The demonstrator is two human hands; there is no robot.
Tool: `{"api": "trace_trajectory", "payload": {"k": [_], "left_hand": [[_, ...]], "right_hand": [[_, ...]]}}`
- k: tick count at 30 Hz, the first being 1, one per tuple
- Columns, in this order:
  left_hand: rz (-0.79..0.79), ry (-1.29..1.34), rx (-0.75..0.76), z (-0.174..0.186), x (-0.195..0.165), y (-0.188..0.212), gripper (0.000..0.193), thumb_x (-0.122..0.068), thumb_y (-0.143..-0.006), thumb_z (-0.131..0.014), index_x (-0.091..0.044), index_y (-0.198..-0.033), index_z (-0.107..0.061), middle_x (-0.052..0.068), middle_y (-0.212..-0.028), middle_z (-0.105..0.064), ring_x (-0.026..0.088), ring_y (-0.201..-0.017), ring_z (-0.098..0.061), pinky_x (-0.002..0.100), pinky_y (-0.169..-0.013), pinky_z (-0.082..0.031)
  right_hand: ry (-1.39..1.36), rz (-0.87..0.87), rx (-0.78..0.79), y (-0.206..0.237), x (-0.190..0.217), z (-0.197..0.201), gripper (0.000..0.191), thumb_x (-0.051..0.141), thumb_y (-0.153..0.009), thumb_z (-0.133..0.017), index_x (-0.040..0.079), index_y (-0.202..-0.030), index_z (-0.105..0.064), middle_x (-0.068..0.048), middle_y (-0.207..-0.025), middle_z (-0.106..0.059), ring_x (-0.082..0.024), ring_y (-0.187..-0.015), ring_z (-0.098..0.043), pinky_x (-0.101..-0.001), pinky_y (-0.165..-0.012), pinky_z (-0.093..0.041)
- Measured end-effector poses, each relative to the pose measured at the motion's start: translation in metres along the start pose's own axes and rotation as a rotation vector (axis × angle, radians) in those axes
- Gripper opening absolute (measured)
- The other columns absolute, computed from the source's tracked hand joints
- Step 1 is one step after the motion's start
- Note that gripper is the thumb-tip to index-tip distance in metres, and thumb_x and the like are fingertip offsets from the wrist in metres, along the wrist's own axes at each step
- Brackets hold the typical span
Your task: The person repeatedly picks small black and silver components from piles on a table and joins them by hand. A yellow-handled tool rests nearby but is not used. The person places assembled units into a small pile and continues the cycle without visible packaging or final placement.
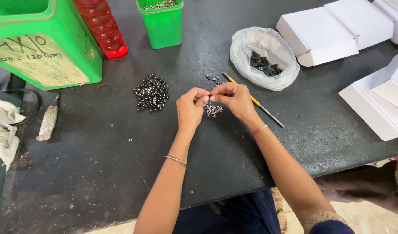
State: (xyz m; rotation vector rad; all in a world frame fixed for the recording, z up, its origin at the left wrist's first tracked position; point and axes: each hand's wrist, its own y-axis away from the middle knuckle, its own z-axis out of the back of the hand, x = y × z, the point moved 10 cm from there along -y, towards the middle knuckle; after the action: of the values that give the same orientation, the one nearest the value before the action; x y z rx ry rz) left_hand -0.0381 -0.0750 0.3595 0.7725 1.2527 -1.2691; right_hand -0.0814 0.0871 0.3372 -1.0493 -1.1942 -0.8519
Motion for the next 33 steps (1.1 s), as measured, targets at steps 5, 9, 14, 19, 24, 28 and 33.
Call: {"api": "trace_trajectory", "payload": {"k": [5,9,14,19,24,28,33], "left_hand": [[0.012,0.034,0.013,-0.003,0.003,0.0,0.008,-0.001,-0.089,-0.072,-0.002,-0.097,-0.075,0.004,-0.081,-0.078,0.008,-0.071,-0.07,0.024,-0.069,-0.058],[0.064,0.263,0.069,-0.013,0.017,-0.003,0.014,0.0,-0.09,-0.072,0.0,-0.104,-0.074,0.004,-0.092,-0.077,0.008,-0.081,-0.07,0.024,-0.077,-0.057],[0.13,0.533,0.074,-0.011,0.035,-0.01,0.018,-0.002,-0.094,-0.071,0.003,-0.112,-0.072,0.009,-0.103,-0.074,0.011,-0.089,-0.066,0.026,-0.082,-0.056],[0.16,0.762,-0.062,0.014,0.041,-0.018,0.016,-0.007,-0.097,-0.063,0.001,-0.111,-0.061,0.01,-0.104,-0.077,0.014,-0.094,-0.074,0.027,-0.086,-0.062],[0.166,0.657,-0.094,0.019,0.035,-0.016,0.02,-0.007,-0.098,-0.064,0.001,-0.116,-0.065,0.01,-0.099,-0.074,0.014,-0.088,-0.071,0.027,-0.081,-0.06],[0.118,0.546,-0.085,0.018,0.028,-0.016,0.022,-0.005,-0.098,-0.064,-0.001,-0.119,-0.071,0.008,-0.097,-0.074,0.01,-0.085,-0.069,0.025,-0.078,-0.059],[0.13,0.448,-0.084,0.014,0.036,-0.014,0.021,-0.004,-0.096,-0.066,-0.002,-0.116,-0.074,0.005,-0.097,-0.075,0.008,-0.083,-0.069,0.023,-0.076,-0.059]], "right_hand": [[-0.058,0.046,0.001,-0.004,-0.001,0.001,0.018,-0.008,-0.085,-0.078,-0.003,-0.1,-0.069,-0.007,-0.096,-0.075,-0.012,-0.09,-0.072,-0.0271,-0.084,-0.06],[-0.137,0.066,-0.048,-0.006,0.002,0.005,0.021,-0.009,-0.083,-0.077,-0.001,-0.099,-0.066,-0.007,-0.096,-0.074,-0.011,-0.09,-0.07,-0.0271,-0.084,-0.059],[-0.007,0.013,-0.037,-0.005,0.008,0.0,0.02,0.0,-0.089,-0.074,0.003,-0.109,-0.071,-0.003,-0.097,-0.075,-0.01,-0.089,-0.07,-0.0265,-0.081,-0.059],[0.642,0.236,0.011,0.0,0.038,-0.022,0.017,0.007,-0.087,-0.077,0.007,-0.105,-0.077,-0.009,-0.088,-0.071,-0.023,-0.076,-0.067,-0.0351,-0.071,-0.052],[0.745,0.329,0.085,-0.001,0.047,-0.039,0.017,0.009,-0.087,-0.076,0.009,-0.103,-0.077,-0.011,-0.089,-0.068,-0.03,-0.076,-0.067,-0.0391,-0.07,-0.051],[0.769,0.432,0.097,0.002,0.054,-0.045,0.014,0.006,-0.086,-0.073,0.008,-0.1,-0.075,-0.009,-0.093,-0.07,-0.03,-0.082,-0.068,-0.0404,-0.072,-0.054],[0.783,0.532,0.065,0.008,0.058,-0.048,0.012,0.003,-0.087,-0.072,0.005,-0.099,-0.07,-0.013,-0.093,-0.067,-0.035,-0.087,-0.067,-0.042,-0.076,-0.053]]}}
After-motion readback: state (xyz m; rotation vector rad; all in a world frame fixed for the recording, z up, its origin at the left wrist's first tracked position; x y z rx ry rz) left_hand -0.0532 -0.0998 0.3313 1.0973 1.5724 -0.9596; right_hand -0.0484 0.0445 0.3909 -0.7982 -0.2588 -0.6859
